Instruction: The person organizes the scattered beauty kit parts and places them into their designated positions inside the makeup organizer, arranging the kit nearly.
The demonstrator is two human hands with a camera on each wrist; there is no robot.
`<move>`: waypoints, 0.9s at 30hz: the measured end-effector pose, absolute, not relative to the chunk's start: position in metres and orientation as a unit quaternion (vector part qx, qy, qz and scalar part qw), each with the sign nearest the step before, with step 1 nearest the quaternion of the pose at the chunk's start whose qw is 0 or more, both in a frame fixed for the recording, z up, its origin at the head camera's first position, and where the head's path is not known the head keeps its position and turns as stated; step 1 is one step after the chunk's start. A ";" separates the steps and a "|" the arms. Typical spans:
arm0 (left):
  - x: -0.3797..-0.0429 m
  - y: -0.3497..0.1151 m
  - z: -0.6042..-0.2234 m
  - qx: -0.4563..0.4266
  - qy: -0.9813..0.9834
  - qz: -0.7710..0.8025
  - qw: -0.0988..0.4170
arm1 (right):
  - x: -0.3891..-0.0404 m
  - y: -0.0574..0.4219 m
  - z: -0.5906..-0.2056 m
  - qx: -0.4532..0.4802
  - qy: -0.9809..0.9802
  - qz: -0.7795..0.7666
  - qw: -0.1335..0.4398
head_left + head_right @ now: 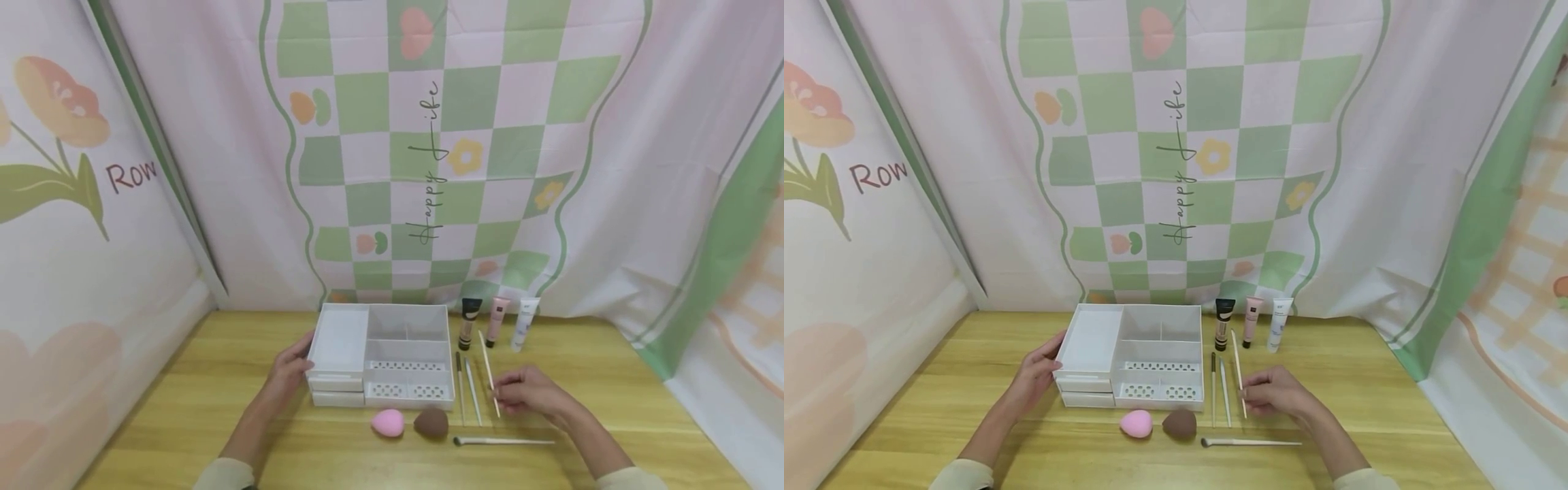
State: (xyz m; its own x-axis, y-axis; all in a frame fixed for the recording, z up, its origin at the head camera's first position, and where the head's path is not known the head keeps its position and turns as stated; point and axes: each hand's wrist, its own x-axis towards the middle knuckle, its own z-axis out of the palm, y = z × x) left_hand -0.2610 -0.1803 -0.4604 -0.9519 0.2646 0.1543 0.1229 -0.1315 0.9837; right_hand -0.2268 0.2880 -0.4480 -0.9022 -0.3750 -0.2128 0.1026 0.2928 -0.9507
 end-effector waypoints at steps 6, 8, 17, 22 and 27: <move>-0.262 -0.180 -0.462 0.144 0.654 0.741 0.045 | -0.226 0.285 -0.442 -0.084 0.771 -0.598 0.202; -0.262 -0.180 -0.463 0.147 0.653 0.742 0.042 | -0.227 0.284 -0.441 -0.087 0.765 -0.605 0.203; -0.263 -0.180 -0.463 0.153 0.636 0.754 0.054 | -0.230 0.274 -0.434 -0.113 0.732 -0.638 0.210; -0.262 -0.180 -0.462 0.155 0.630 0.759 0.050 | -0.230 0.265 -0.425 -0.118 0.733 -0.636 0.210; -0.261 -0.180 -0.460 0.148 0.635 0.756 0.050 | -0.233 0.256 -0.420 -0.121 0.734 -0.636 0.205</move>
State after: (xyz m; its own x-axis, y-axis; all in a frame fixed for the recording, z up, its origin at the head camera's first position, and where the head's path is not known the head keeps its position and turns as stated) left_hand -0.2607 -0.1798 -0.4603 -0.9515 0.2626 0.1604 0.1127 -0.1877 0.9757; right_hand -0.2329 0.2560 -0.4196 -0.8866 -0.4381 -0.1483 0.0841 0.1626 -0.9831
